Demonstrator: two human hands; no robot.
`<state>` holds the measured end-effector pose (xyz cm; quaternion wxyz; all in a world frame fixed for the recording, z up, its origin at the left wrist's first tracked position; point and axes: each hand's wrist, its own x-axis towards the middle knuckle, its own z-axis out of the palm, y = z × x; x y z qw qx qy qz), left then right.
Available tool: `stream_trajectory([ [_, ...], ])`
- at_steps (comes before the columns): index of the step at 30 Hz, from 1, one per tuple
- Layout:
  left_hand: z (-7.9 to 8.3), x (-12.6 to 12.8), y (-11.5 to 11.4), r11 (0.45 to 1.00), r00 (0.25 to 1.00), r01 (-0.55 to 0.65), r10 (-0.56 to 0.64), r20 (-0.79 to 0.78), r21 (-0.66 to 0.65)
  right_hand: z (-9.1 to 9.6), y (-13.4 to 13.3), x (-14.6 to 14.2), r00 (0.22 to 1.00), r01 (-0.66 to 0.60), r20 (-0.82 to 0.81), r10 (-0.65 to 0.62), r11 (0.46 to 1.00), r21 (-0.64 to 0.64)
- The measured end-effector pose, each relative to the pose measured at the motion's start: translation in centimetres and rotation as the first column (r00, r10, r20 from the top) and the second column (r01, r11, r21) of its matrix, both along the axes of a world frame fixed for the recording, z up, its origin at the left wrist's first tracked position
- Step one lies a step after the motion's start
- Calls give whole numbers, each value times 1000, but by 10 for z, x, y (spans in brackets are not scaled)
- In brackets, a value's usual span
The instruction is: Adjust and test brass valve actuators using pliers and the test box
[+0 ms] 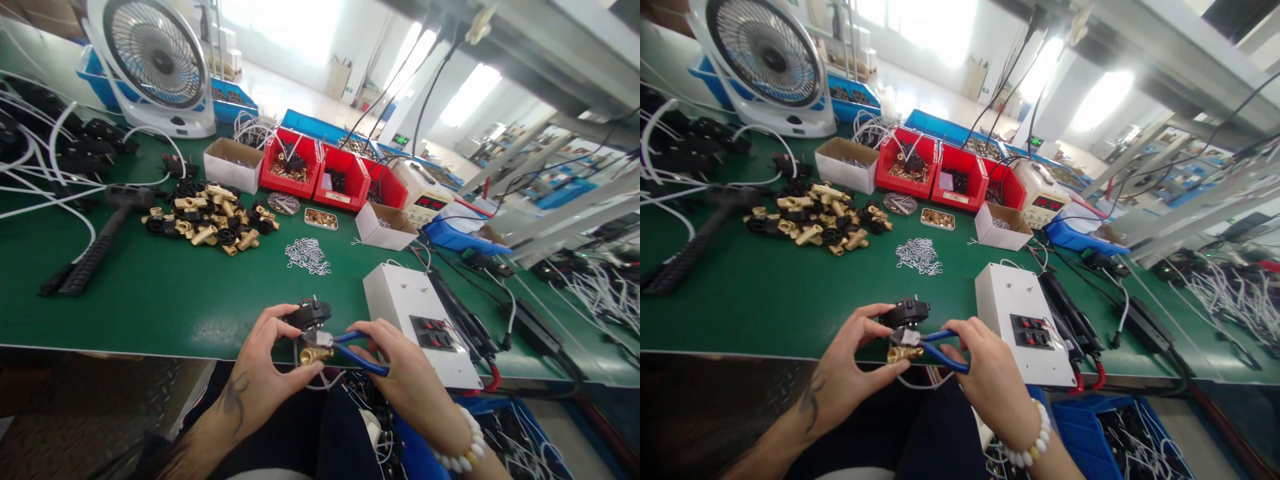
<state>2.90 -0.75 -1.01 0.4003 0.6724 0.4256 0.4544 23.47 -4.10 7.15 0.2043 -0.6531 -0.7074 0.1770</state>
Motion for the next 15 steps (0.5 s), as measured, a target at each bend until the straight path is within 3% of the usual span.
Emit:
stream_trajectory([
  [5, -2, -2, -2, 1000, 1000, 4, -4, -4, 1, 14, -3, -1, 980, 75, -182, -83, 996, -52],
  [9, -1, -1, -2, 1000, 1000, -2, 3, -18, 5, 13, -8, -2, 951, 36, -300, -74, 991, -130],
  [15, -3, 0, -2, 999, 1000, -7, 8, -27, 41, 6, -16, -7, 939, 41, -343, -37, 999, 3],
])
